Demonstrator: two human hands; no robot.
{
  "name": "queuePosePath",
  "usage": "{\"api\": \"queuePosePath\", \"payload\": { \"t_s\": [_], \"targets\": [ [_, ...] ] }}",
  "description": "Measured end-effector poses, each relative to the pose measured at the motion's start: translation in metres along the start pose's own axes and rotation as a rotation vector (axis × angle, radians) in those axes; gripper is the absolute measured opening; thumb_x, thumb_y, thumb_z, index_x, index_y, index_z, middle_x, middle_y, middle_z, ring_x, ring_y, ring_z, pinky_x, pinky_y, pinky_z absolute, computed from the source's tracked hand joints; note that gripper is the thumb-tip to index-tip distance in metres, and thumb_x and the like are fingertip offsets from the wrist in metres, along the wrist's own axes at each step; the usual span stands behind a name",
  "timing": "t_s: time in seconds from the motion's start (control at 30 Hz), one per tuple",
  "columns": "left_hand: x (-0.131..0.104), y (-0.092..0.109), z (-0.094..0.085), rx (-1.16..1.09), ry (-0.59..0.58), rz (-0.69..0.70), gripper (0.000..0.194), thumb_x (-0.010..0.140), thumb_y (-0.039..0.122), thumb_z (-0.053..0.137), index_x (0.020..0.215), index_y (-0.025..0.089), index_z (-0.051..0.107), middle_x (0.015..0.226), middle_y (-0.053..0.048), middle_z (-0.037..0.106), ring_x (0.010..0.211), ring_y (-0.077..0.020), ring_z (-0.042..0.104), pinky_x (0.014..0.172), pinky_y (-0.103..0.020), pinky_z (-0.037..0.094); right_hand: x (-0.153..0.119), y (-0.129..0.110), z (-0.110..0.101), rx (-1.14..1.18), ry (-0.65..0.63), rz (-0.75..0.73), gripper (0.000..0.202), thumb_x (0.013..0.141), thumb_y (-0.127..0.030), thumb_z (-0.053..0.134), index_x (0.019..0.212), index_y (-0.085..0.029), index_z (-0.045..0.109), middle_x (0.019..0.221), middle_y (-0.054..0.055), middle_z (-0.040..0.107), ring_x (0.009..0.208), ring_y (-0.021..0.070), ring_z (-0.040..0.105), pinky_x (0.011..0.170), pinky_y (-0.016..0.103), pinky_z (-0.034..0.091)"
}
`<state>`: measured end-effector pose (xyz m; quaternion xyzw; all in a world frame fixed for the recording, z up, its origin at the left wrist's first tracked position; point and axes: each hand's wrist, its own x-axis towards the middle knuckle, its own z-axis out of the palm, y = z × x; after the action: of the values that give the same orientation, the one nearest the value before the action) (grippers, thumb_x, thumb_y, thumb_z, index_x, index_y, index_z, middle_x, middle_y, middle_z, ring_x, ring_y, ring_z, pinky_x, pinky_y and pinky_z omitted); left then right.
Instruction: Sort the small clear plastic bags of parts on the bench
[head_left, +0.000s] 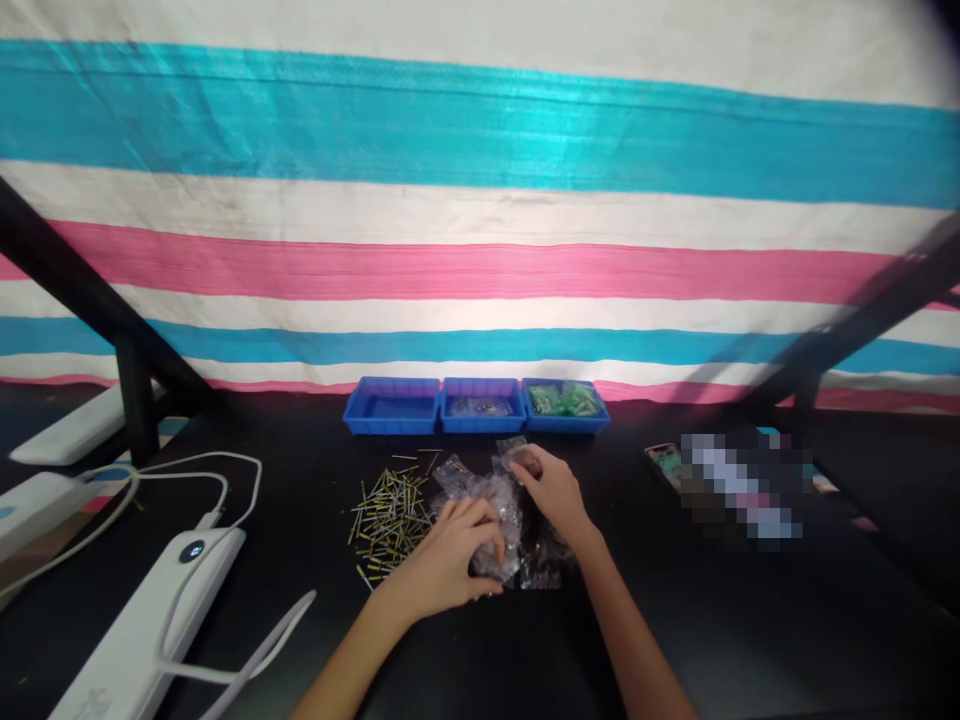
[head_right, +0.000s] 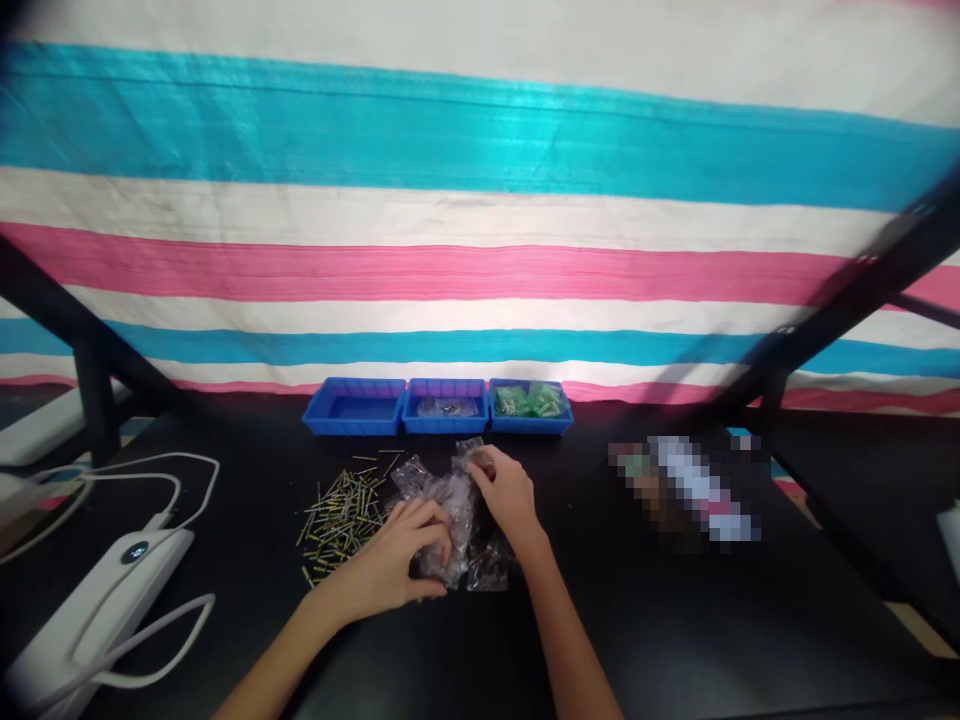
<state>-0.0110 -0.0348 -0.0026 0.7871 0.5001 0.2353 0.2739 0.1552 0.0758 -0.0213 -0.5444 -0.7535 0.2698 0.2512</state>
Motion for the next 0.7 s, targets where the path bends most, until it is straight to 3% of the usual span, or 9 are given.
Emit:
{"api": "queuePosePath", "payload": {
  "t_s": [0.13, 0.3, 0.5, 0.6, 0.7],
  "targets": [
    [0.004, 0.000, 0.001, 0.002, 0.027, 0.010, 0.018, 0.071, 0.024, 0.067, 0.088, 0.026, 0.059, 0.106, 0.000, 0.055, 0.102, -0.0195, 0.047, 0.090, -0.036, 0.032, 0.001, 0.004, 0.000, 0.156, 0.096, -0.006, 0.028, 0.081, -0.039, 0.047, 0.102, -0.024, 0.060, 0.082, 0.002, 0.067, 0.075, 0.0182, 0.061, 0.067, 0.027, 0.043],
    [0.006, 0.000, 0.001, -0.009, 0.118, -0.008, 0.028, 0.072, 0.036, 0.065, 0.097, 0.026, 0.059, 0.105, -0.002, 0.058, 0.102, -0.0212, 0.047, 0.091, -0.038, 0.032, 0.001, 0.002, 0.003, 0.291, 0.006, -0.024, 0.032, 0.083, -0.039, 0.043, 0.103, -0.022, 0.062, 0.082, 0.002, 0.066, 0.071, 0.0172, 0.060, 0.066, 0.028, 0.045],
    [0.008, -0.015, 0.001, 0.052, 0.302, -0.046, 0.018, 0.084, 0.032, 0.047, 0.094, 0.024, 0.059, 0.098, -0.006, 0.060, 0.098, -0.0212, 0.051, 0.086, -0.038, 0.036, 0.000, 0.007, -0.004, 0.159, 0.135, -0.124, 0.030, 0.079, -0.028, 0.051, 0.105, -0.020, 0.063, 0.094, 0.006, 0.063, 0.083, 0.0165, 0.057, 0.077, 0.029, 0.043],
    [0.009, -0.022, 0.001, 0.091, 0.348, -0.066, 0.017, 0.084, 0.031, 0.046, 0.094, 0.024, 0.058, 0.098, -0.006, 0.060, 0.098, -0.0218, 0.051, 0.086, -0.039, 0.036, -0.001, 0.015, -0.009, 0.202, 0.127, -0.126, 0.029, 0.078, -0.028, 0.053, 0.103, -0.019, 0.063, 0.089, 0.005, 0.063, 0.078, 0.0150, 0.057, 0.074, 0.028, 0.044],
    [0.009, -0.022, 0.001, 0.102, 0.377, -0.068, 0.017, 0.084, 0.029, 0.046, 0.094, 0.024, 0.059, 0.098, -0.006, 0.060, 0.097, -0.0221, 0.052, 0.085, -0.039, 0.037, -0.004, 0.015, -0.008, 0.158, 0.109, -0.125, 0.031, 0.076, -0.035, 0.057, 0.102, -0.021, 0.063, 0.093, 0.005, 0.064, 0.084, 0.0170, 0.058, 0.081, 0.032, 0.040]
  ]
}}
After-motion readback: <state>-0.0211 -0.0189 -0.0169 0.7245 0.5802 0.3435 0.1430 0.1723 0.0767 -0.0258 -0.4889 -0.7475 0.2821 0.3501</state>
